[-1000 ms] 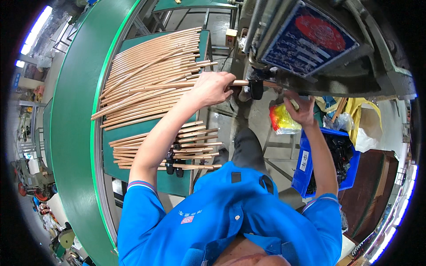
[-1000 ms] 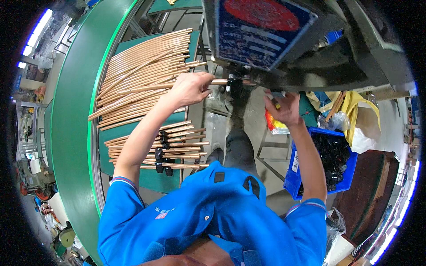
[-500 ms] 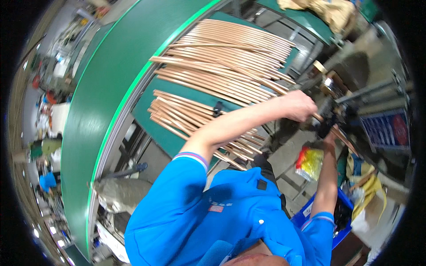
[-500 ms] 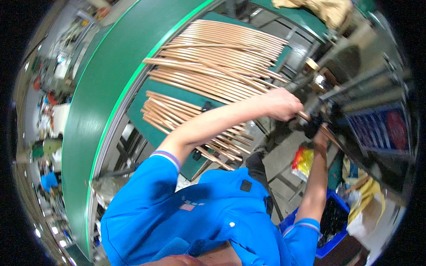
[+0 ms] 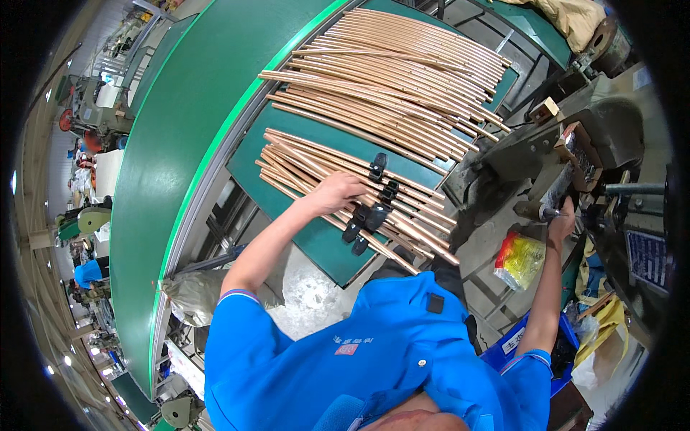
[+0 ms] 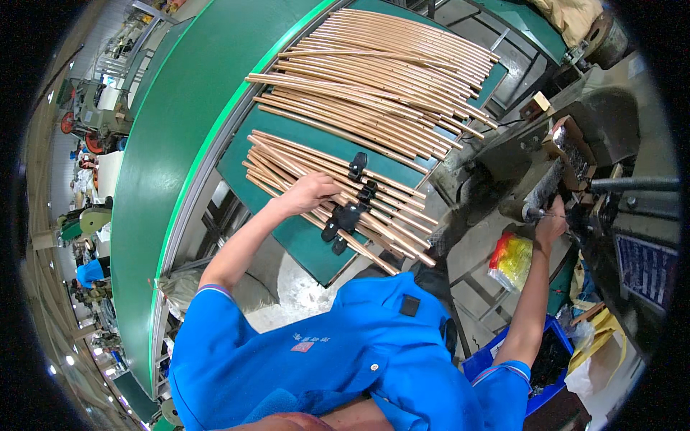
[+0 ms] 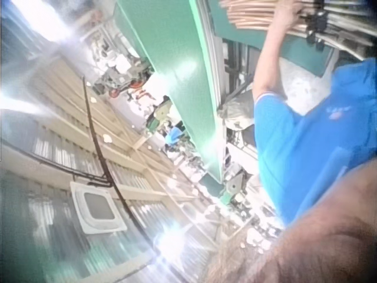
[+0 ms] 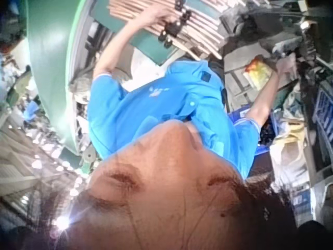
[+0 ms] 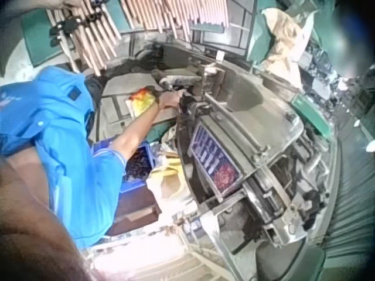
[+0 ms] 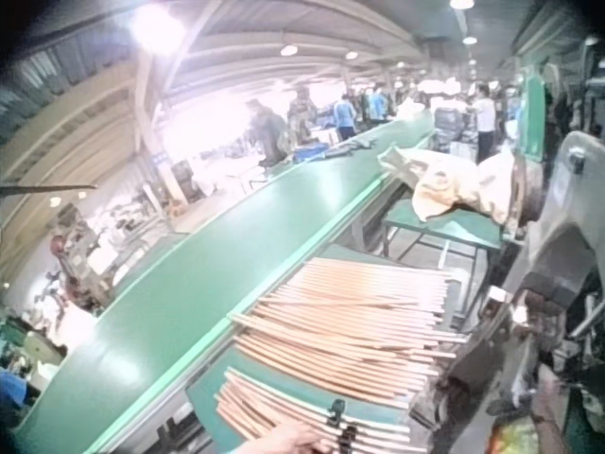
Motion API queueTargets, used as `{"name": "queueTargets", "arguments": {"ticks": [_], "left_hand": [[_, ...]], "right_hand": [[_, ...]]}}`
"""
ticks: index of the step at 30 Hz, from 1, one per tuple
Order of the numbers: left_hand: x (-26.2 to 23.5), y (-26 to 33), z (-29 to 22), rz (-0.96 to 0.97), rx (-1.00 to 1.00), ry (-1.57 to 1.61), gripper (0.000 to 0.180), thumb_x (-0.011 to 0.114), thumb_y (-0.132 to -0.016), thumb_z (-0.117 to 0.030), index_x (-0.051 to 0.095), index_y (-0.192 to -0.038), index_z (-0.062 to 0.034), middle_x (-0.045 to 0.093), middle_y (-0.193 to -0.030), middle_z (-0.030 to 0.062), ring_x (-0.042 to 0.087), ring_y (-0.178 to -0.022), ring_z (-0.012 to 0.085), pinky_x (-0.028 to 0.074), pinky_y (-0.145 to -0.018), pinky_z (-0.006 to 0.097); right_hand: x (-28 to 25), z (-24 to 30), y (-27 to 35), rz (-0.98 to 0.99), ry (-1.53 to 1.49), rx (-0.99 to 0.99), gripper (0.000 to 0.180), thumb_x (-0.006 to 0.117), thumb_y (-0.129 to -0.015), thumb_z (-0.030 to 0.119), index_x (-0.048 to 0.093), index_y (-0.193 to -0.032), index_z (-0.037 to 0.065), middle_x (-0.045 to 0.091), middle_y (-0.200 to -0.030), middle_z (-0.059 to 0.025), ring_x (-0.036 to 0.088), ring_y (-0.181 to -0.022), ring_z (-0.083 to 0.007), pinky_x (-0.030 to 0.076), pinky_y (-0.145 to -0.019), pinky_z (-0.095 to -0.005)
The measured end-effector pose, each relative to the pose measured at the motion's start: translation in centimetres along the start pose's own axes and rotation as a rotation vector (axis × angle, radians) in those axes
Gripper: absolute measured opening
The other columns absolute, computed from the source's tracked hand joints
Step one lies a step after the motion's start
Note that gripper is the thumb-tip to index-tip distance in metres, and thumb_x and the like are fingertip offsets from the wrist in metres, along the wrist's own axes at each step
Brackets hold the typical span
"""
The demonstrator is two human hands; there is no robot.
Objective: The person repeatedly picks up wooden sticks and black plastic clips, inserts the sticks into a machine fixture, and secures them with the clips. The person then places the assembled sticks onto a green work surface.
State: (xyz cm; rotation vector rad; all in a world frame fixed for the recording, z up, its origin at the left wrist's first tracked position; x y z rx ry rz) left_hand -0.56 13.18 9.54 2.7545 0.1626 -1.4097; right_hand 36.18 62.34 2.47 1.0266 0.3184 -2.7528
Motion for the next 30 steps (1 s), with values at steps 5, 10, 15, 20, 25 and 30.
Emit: {"name": "queueTargets", "arguments": {"ticks": [5,10,15,20,25,30], "left_hand": [[1.9,-1.9,6.3,0.190,-0.164,0.026,0.022,0.064,-0.077,-0.004,0.068,-0.099,-0.0076,0.062,-0.105,0.0118,0.057,-0.103,0.0327,0.047,-0.091,0.041],[2.0,-5.6,14.6,-0.172,-0.240,-0.396,0.026,0.057,-0.079,-0.005,0.061,-0.105,-0.0064,0.061,-0.106,0.0124,0.057,-0.099,0.0337,0.046,-0.085,0.045],[4.0,-7.8,15.6,-0.055,-0.214,-0.594,0.022,0.056,-0.081,-0.012,0.061,-0.103,-0.0118,0.058,-0.100,0.0131,0.056,-0.098,0.0320,0.046,-0.083,0.045],[6.1,-6.5,19.0,0.164,-0.291,-0.608,0.046,0.049,-0.085,-0.003,0.052,-0.131,-0.0091,0.057,-0.122,0.0195,0.057,-0.108,0.0360,0.047,-0.091,0.047],[1.4,-7.5,10.9,0.268,-0.137,-0.661,0.032,0.044,-0.097,-0.012,0.048,-0.126,-0.0024,0.055,-0.115,0.0220,0.055,-0.102,0.0402,0.044,-0.085,0.049],[-0.1,-11.3,-4.0,0.187,0.261,-0.714,0.038,0.053,-0.096,-0.017,0.047,-0.133,-0.0094,0.052,-0.093,0.0146,0.057,-0.074,0.0321,0.048,-0.055,0.042]], "right_hand": [[-0.9,4.7,1.1,0.033,0.400,-0.229,0.032,0.059,-0.093,0.023,0.063,-0.114,-0.001,0.069,-0.101,-0.0103,0.063,-0.091,-0.0245,0.047,-0.081,-0.0337],[-0.5,8.4,3.9,0.282,-0.945,0.378,0.010,0.059,-0.093,0.010,0.059,-0.102,0.007,0.054,-0.079,0.0000,0.045,-0.060,-0.0068,0.034,-0.056,-0.0213],[-3.3,12.2,8.8,0.397,-1.078,0.398,0.029,0.058,-0.092,0.011,0.059,-0.119,0.000,0.056,-0.079,-0.0038,0.049,-0.064,-0.0122,0.039,-0.059,-0.0267],[-0.6,12.7,9.2,0.441,-0.963,0.325,0.034,0.068,-0.086,0.019,0.060,-0.113,0.000,0.064,-0.083,-0.0064,0.057,-0.070,-0.0156,0.048,-0.063,-0.0305],[-2.9,16.8,9.4,0.265,-0.929,0.205,0.021,0.078,-0.079,0.021,0.069,-0.087,0.003,0.068,-0.078,-0.0036,0.064,-0.062,-0.0131,0.054,-0.057,-0.0296],[-8.8,22.0,12.1,-0.180,-0.313,-0.688,0.017,0.068,-0.086,0.020,0.066,-0.098,0.009,0.066,-0.090,-0.0066,0.066,-0.073,-0.0231,0.056,-0.065,-0.0371]]}}
Point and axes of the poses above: each hand's wrist, its own y-axis away from the middle knuckle, its own x-axis out of the palm, z = x × y, the point moved 10 cm from there along -y, towards the middle knuckle
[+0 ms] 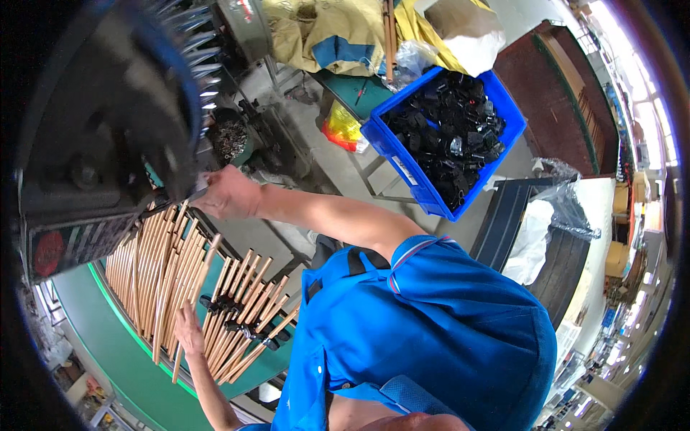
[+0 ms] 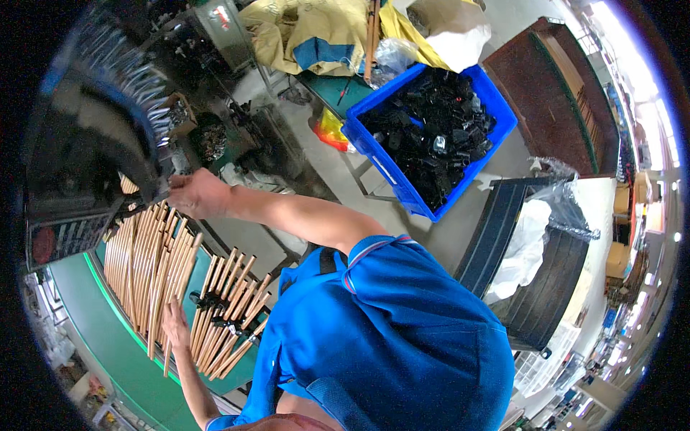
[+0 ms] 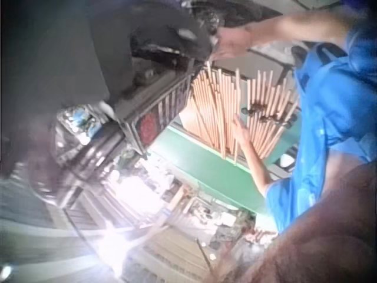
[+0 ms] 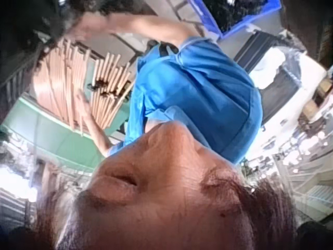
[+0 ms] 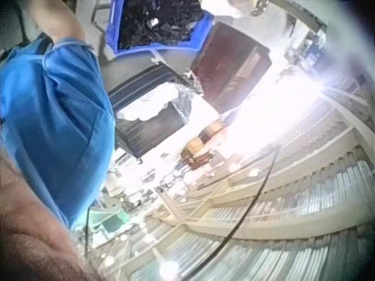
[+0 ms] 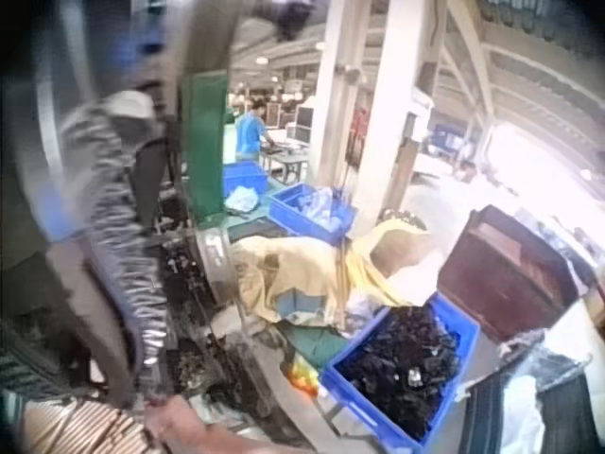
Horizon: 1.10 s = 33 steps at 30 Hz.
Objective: The person repeatedly picks up wooden sticks and black plastic clips, inserts the sticks into a machine fixture, and secures them with the clips. The person then places the assembled sticks onto a green work surface.
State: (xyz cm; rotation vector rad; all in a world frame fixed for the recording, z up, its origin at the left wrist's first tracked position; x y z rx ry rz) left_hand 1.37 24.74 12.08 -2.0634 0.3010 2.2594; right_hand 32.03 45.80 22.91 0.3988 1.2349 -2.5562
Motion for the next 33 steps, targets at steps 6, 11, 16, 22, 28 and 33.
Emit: {"name": "queueTargets", "arguments": {"ticks": [6,11,16,22,28,33], "left_hand": [[-3.0,-4.3,-10.7,0.165,0.017,0.273,0.032,0.055,-0.093,-0.017,0.054,-0.125,-0.0108,0.060,-0.092,0.0158,0.060,-0.064,0.0369,0.049,-0.055,0.045],[-6.3,-5.3,-19.7,-0.027,0.088,0.455,0.024,0.060,-0.091,-0.020,0.066,-0.112,-0.0101,0.063,-0.080,0.0146,0.064,-0.066,0.0310,0.050,-0.055,0.040],[-7.4,-10.4,-24.3,-0.144,0.164,0.540,0.022,0.066,-0.087,-0.021,0.067,-0.106,-0.0094,0.060,-0.076,0.0101,0.061,-0.067,0.0281,0.046,-0.055,0.039],[-10.3,-11.1,-24.3,-0.291,0.153,0.478,0.023,0.070,-0.082,-0.020,0.067,-0.103,-0.0096,0.055,-0.072,0.0068,0.058,-0.065,0.0240,0.045,-0.055,0.036],[-10.5,-10.7,-22.9,-0.320,0.091,0.500,0.023,0.071,-0.082,-0.020,0.066,-0.103,-0.0104,0.055,-0.072,0.0060,0.058,-0.065,0.0237,0.045,-0.055,0.036],[-10.5,-9.6,-21.8,-0.316,0.044,0.474,0.022,0.070,-0.083,-0.021,0.066,-0.102,-0.0121,0.055,-0.071,0.0054,0.059,-0.065,0.0235,0.045,-0.055,0.035]], "right_hand": [[-10.7,-5.5,7.6,0.205,0.234,0.542,0.051,0.067,-0.082,0.036,0.058,-0.129,0.017,0.062,-0.120,-0.0111,0.064,-0.096,-0.0292,0.053,-0.082,-0.0349],[-35.7,-15.5,26.3,0.285,1.013,1.237,0.030,0.070,-0.077,0.035,0.070,-0.088,0.007,0.069,-0.088,-0.0164,0.067,-0.087,-0.0332,0.053,-0.073,-0.0443],[-36.7,-17.7,33.6,0.184,0.694,1.262,0.037,0.074,-0.075,0.039,0.065,-0.083,0.004,0.067,-0.083,-0.0162,0.065,-0.086,-0.0353,0.050,-0.071,-0.0444],[-35.2,-14.8,32.3,0.119,0.816,1.179,0.031,0.071,-0.080,0.031,0.060,-0.093,0.005,0.067,-0.086,-0.0167,0.064,-0.085,-0.0349,0.048,-0.070,-0.0435],[-36.3,-15.5,33.0,0.117,0.786,1.258,0.050,0.074,-0.077,0.033,0.058,-0.114,0.005,0.067,-0.103,-0.0208,0.062,-0.098,-0.0404,0.050,-0.079,-0.0465],[-37.9,-12.2,26.0,0.033,0.825,1.110,0.032,0.072,-0.080,0.029,0.068,-0.094,0.001,0.070,-0.085,-0.0166,0.068,-0.081,-0.0335,0.052,-0.071,-0.0411]]}}
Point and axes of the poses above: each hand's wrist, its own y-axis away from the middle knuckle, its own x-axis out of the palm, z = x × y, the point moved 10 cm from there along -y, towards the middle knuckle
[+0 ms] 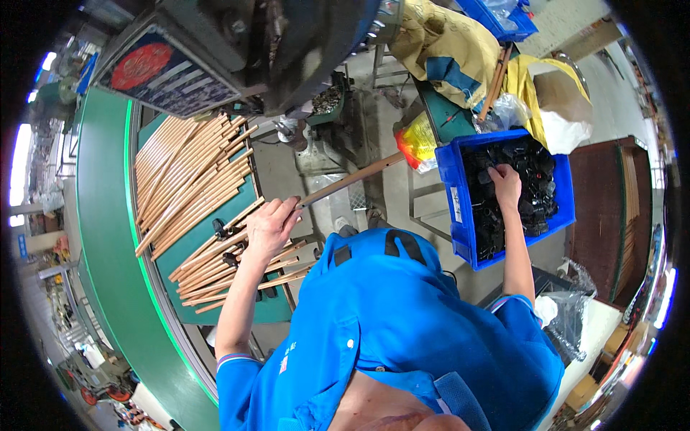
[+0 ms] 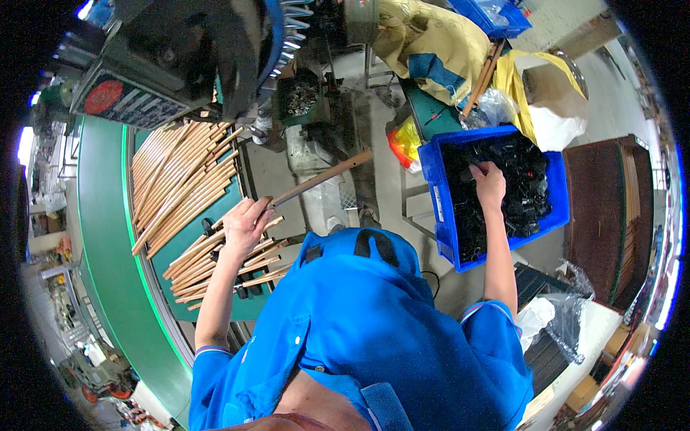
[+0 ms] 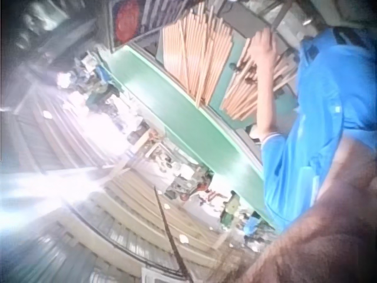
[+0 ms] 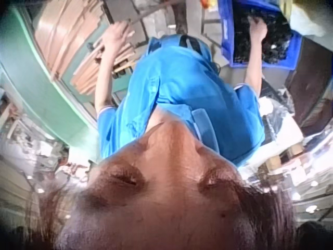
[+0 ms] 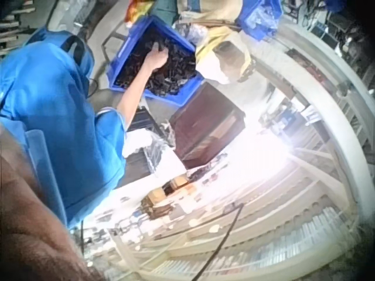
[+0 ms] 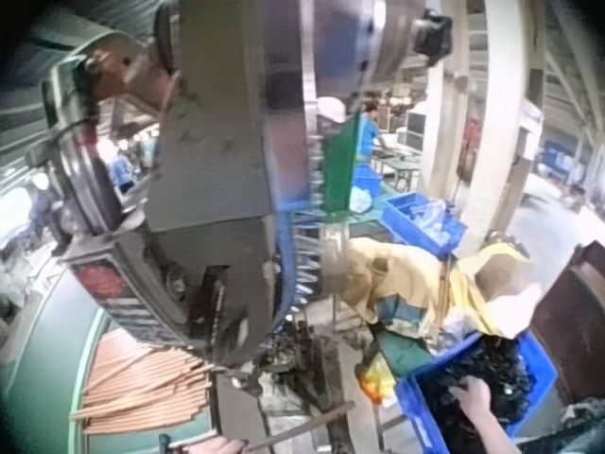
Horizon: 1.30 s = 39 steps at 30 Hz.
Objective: The person repeatedly picks up wooden sticks and black plastic clips, inserts the sticks into a machine fixture, and secures them with the clips. The person then places the assembled sticks onto a green work surface.
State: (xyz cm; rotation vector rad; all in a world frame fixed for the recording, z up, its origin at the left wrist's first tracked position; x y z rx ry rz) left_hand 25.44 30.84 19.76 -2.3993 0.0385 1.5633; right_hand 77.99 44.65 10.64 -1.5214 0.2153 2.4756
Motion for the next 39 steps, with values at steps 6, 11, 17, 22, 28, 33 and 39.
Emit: {"name": "queueTargets", "arguments": {"ticks": [6,11,17,22,28,33,39], "left_hand": [[-0.3,-0.4,0.1,0.018,0.025,-0.004,0.020,0.070,-0.083,-0.016,0.067,-0.101,-0.0095,0.053,-0.068,0.0072,0.056,-0.063,0.0247,0.045,-0.055,0.037],[-0.2,0.8,1.8,0.076,0.035,0.003,0.020,0.067,-0.086,-0.022,0.067,-0.103,-0.0115,0.055,-0.068,0.0070,0.059,-0.063,0.0257,0.046,-0.055,0.037],[1.4,-0.9,-0.8,0.167,0.197,-0.009,0.023,0.066,-0.085,-0.031,0.062,-0.094,-0.0108,0.058,-0.073,0.0050,0.063,-0.066,0.0245,0.049,-0.051,0.038],[0.9,-2.8,-1.3,0.139,0.146,0.003,0.024,0.065,-0.084,-0.030,0.057,-0.094,-0.0093,0.059,-0.073,0.0063,0.064,-0.067,0.0257,0.050,-0.051,0.039],[-3.5,-5.6,2.4,0.086,0.088,-0.133,0.032,0.066,-0.084,-0.029,0.057,-0.108,-0.0100,0.060,-0.078,0.0079,0.065,-0.071,0.0261,0.050,-0.054,0.039],[-7.8,-9.8,4.8,-0.134,0.167,-0.193,0.031,0.066,-0.085,-0.029,0.060,-0.110,-0.0106,0.060,-0.081,0.0067,0.065,-0.071,0.0251,0.050,-0.056,0.037],[-6.6,-11.9,6.6,-0.025,0.111,-0.154,0.026,0.067,-0.083,-0.029,0.061,-0.101,-0.0102,0.060,-0.079,0.0089,0.064,-0.073,0.0291,0.050,-0.058,0.040]], "right_hand": [[3.6,22.9,5.6,0.571,-0.471,-0.616,0.024,0.075,-0.076,0.014,0.068,-0.095,0.002,0.067,-0.090,-0.0100,0.064,-0.081,-0.0197,0.049,-0.072,-0.0306],[6.7,28.5,6.5,0.801,-0.455,-0.805,0.020,0.072,-0.078,0.010,0.067,-0.095,0.001,0.064,-0.084,-0.0064,0.060,-0.078,-0.0154,0.047,-0.072,-0.0283],[12.0,33.3,14.7,1.438,-0.243,-0.829,0.023,0.067,-0.084,0.017,0.063,-0.098,0.000,0.064,-0.082,-0.0053,0.060,-0.077,-0.0123,0.047,-0.070,-0.0273],[13.0,40.7,17.1,1.244,-0.240,-1.114,0.027,0.069,-0.084,0.021,0.062,-0.100,0.000,0.065,-0.083,-0.0066,0.060,-0.072,-0.0117,0.049,-0.067,-0.0285],[9.5,45.8,13.4,0.769,-0.154,-1.346,0.039,0.070,-0.084,0.031,0.059,-0.111,0.005,0.067,-0.091,-0.0111,0.065,-0.079,-0.0260,0.050,-0.067,-0.0348],[7.0,45.6,9.9,-0.081,-0.008,-1.641,0.034,0.064,-0.087,0.039,0.061,-0.112,0.016,0.069,-0.098,-0.0110,0.067,-0.085,-0.0293,0.053,-0.073,-0.0414],[8.1,44.3,6.9,0.123,0.070,-1.604,0.049,0.067,-0.089,0.029,0.050,-0.133,0.013,0.056,-0.131,-0.0080,0.055,-0.119,-0.0200,0.050,-0.093,-0.0324]]}}
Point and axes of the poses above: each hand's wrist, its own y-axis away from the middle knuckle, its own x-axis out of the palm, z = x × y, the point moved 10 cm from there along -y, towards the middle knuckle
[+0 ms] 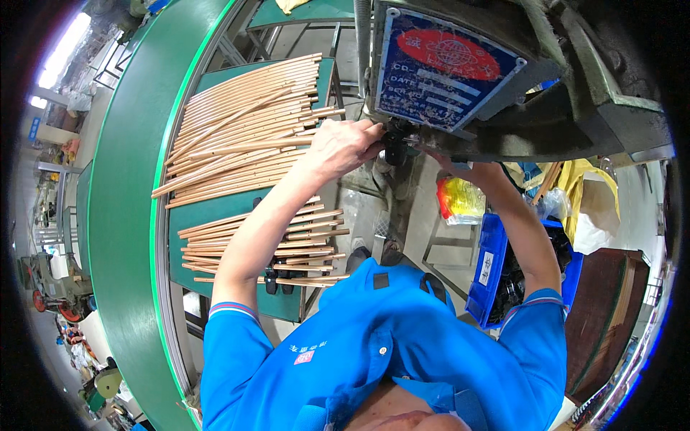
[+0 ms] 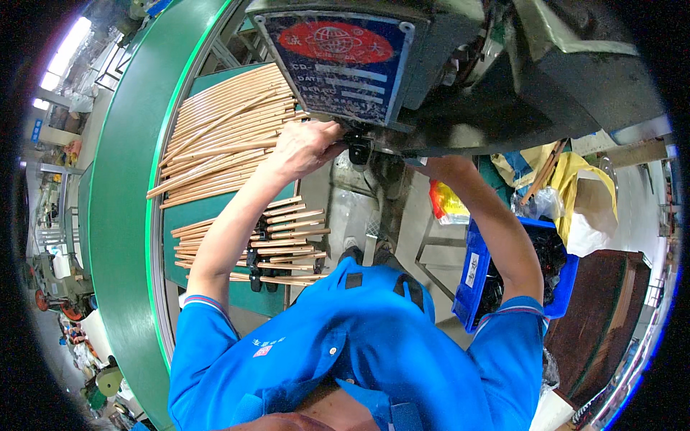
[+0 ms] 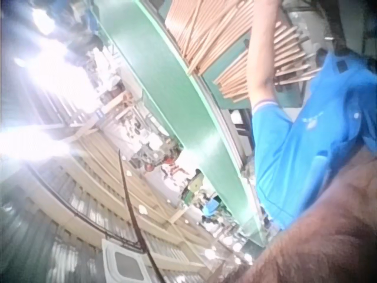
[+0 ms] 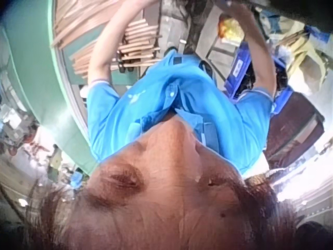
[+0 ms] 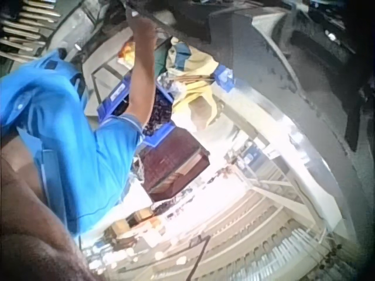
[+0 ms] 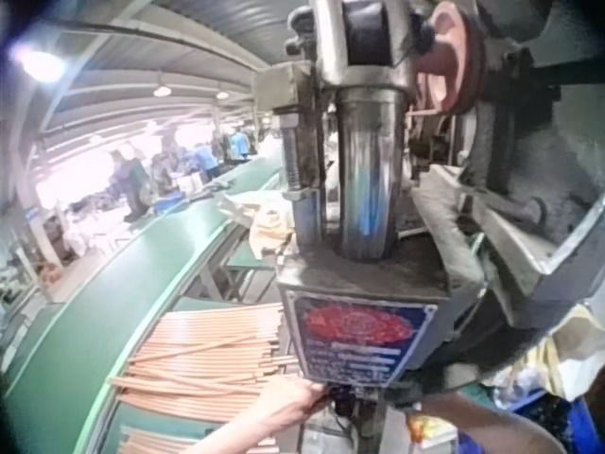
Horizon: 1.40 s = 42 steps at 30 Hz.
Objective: The person repeatedly picks up wooden sticks and black plastic clips, inserts the sticks into a machine fixture, and secures them with the clips. The person then places the assembled sticks onto a green work surface.
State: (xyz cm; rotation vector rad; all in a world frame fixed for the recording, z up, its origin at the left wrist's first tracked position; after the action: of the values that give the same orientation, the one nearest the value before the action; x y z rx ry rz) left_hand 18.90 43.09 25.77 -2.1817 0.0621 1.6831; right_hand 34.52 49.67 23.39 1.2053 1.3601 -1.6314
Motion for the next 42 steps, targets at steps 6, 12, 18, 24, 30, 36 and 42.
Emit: {"name": "queueTargets", "arguments": {"ticks": [6,12,18,24,30,36,42], "left_hand": [[1.7,-0.3,0.0,-0.015,0.046,0.096,0.024,0.063,-0.086,-0.030,0.064,-0.103,-0.0133,0.063,-0.076,0.0085,0.066,-0.068,0.0290,0.052,-0.058,0.041],[3.2,-0.8,1.2,0.079,-0.019,0.206,0.027,0.063,-0.085,-0.036,0.064,-0.100,-0.0133,0.066,-0.075,0.0117,0.066,-0.073,0.0328,0.052,-0.061,0.044],[2.8,0.6,1.7,0.033,-0.008,0.144,0.028,0.062,-0.087,-0.036,0.056,-0.084,-0.0086,0.062,-0.077,0.0119,0.064,-0.073,0.0342,0.050,-0.062,0.046],[3.6,0.9,2.3,0.140,-0.033,0.165,0.020,0.061,-0.086,-0.031,0.061,-0.090,-0.0111,0.064,-0.081,0.0116,0.065,-0.076,0.0330,0.053,-0.063,0.044],[3.8,0.3,1.9,0.091,0.018,0.226,0.009,0.060,-0.072,-0.018,0.063,-0.075,-0.0098,0.067,-0.077,0.0127,0.066,-0.075,0.0329,0.053,-0.063,0.045],[0.7,0.8,0.5,0.008,0.015,0.217,0.011,0.058,-0.073,-0.012,0.061,-0.080,-0.0050,0.067,-0.078,0.0144,0.067,-0.076,0.0343,0.052,-0.064,0.044],[2.2,18.2,6.5,0.084,-0.345,0.309,0.020,0.058,-0.089,-0.033,0.063,-0.094,-0.0137,0.058,-0.076,0.0070,0.062,-0.071,0.0264,0.046,-0.057,0.041]], "right_hand": [[7.6,-3.8,2.7,0.148,-0.387,0.196,0.052,0.064,-0.091,0.038,0.048,-0.134,0.014,0.052,-0.134,-0.0142,0.052,-0.119,-0.0180,0.050,-0.092,-0.0331],[0.8,0.2,-0.7,-0.057,-0.118,-0.002,0.049,0.060,-0.090,0.044,0.052,-0.130,0.018,0.054,-0.130,-0.0096,0.056,-0.111,-0.0199,0.048,-0.091,-0.0353],[-2.0,4.0,2.6,-0.172,0.078,0.136,0.018,0.067,-0.081,0.017,0.068,-0.099,0.018,0.068,-0.100,-0.0053,0.066,-0.089,-0.0251,0.052,-0.078,-0.0377],[16.4,-8.3,4.5,0.216,-0.079,0.846,0.023,0.051,-0.090,0.022,0.059,-0.105,0.007,0.063,-0.105,-0.0145,0.062,-0.095,-0.0264,0.047,-0.081,-0.0367],[21.2,-13.2,6.9,-0.018,-0.095,0.958,0.043,0.037,-0.099,0.028,0.046,-0.131,0.001,0.055,-0.128,-0.0204,0.052,-0.117,-0.0346,0.037,-0.102,-0.0437],[21.3,-13.9,5.6,-0.168,-0.302,0.552,0.038,0.056,-0.091,0.027,0.054,-0.119,0.001,0.060,-0.110,-0.0150,0.056,-0.098,-0.0266,0.045,-0.088,-0.0383],[15.6,-6.9,-0.1,0.177,0.082,0.581,0.047,0.049,-0.096,0.033,0.054,-0.126,-0.002,0.060,-0.120,-0.0228,0.059,-0.104,-0.0419,0.046,-0.089,-0.0431]]}}
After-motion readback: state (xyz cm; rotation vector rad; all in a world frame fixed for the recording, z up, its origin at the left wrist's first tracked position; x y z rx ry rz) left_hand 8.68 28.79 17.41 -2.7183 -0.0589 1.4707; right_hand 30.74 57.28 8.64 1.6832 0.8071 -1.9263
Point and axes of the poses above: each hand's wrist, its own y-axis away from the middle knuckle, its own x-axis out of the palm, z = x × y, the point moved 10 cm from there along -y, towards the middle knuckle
